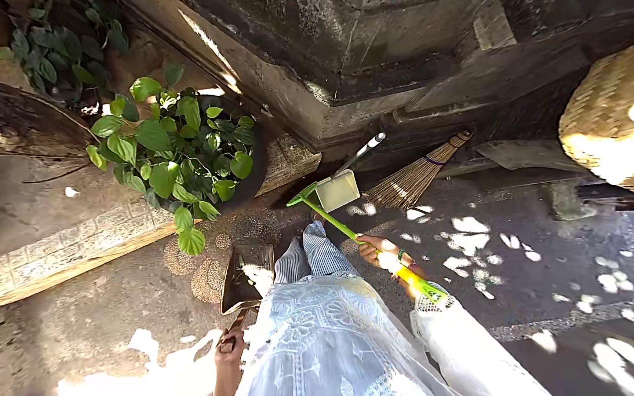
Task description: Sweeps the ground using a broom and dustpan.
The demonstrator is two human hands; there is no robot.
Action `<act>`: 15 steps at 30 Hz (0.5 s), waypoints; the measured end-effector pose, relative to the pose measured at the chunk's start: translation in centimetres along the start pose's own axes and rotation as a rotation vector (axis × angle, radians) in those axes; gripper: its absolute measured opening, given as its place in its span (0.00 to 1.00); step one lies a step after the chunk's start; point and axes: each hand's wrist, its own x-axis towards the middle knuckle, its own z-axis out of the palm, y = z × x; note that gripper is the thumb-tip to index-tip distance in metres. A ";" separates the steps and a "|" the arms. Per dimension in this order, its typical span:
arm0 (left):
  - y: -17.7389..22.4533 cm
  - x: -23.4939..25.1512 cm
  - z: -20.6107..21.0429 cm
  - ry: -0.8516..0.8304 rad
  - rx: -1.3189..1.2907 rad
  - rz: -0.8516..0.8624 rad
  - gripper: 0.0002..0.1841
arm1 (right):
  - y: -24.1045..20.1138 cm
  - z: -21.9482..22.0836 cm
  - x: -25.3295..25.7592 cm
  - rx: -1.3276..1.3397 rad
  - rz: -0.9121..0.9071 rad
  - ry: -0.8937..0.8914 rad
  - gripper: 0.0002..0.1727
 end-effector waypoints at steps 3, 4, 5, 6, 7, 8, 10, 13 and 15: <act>0.9 0.0 -0.4 0.005 -0.029 -0.038 0.20 | 1.4 1.3 -1.3 -0.108 0.031 -0.014 0.11; 0.9 0.0 -0.5 0.011 -0.027 -0.031 0.21 | 2.0 1.1 -2.5 -0.180 0.046 -0.059 0.10; 1.0 0.0 -0.9 0.012 -0.013 -0.022 0.20 | 2.7 0.8 -3.9 -0.218 0.062 -0.094 0.10; 1.1 0.3 -1.4 0.005 -0.018 -0.014 0.19 | 3.3 0.3 -5.2 -0.222 0.074 -0.151 0.10; 1.0 0.5 -1.6 0.002 -0.016 -0.010 0.18 | 4.0 -0.1 -6.8 -0.185 0.062 -0.190 0.09; 0.9 0.5 -1.6 0.005 -0.013 -0.008 0.17 | 4.6 0.0 -8.4 -0.165 0.040 -0.192 0.09; 0.5 0.4 -1.1 0.029 -0.015 -0.003 0.18 | 4.9 0.2 -10.2 -0.200 0.046 -0.172 0.08; 0.5 1.8 -1.9 -0.015 -0.025 0.021 0.17 | 4.5 1.2 -10.8 -0.344 0.030 -0.148 0.09; 0.3 2.1 -1.8 -0.054 0.005 0.048 0.15 | 4.2 1.9 -10.9 -0.420 -0.005 -0.139 0.08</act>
